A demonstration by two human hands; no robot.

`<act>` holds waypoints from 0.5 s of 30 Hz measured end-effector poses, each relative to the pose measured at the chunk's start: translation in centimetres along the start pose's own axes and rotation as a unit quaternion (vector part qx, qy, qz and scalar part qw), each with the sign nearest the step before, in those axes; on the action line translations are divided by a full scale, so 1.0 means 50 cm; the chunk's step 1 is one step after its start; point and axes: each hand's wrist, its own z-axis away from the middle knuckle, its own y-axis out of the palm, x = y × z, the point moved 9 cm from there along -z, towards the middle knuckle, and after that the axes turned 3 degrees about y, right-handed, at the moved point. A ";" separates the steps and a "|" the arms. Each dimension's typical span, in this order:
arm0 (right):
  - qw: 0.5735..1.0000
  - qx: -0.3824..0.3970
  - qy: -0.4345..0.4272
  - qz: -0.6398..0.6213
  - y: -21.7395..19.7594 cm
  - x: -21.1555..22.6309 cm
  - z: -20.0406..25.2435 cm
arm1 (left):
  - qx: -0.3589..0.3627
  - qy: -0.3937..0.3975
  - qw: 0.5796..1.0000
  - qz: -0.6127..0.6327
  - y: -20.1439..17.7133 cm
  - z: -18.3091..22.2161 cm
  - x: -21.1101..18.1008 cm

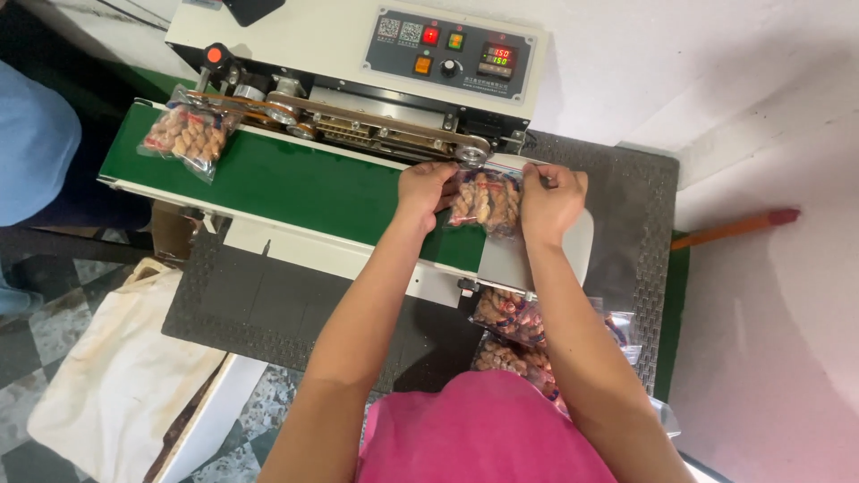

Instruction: The person is feeding small plastic bags filled with snacks into a continuous heat-sealing machine to seal them.

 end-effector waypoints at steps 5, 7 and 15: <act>0.999 0.029 0.023 0.013 0.001 0.002 -0.003 | 0.001 0.007 1.000 -0.006 -0.009 0.033 -0.046; 0.998 0.041 0.036 0.021 -0.002 0.006 0.002 | 0.006 0.005 1.000 -0.015 -0.014 0.037 -0.051; 0.998 0.012 0.035 0.047 -0.022 0.053 0.029 | -0.088 0.478 0.855 -0.181 -0.050 0.382 -0.225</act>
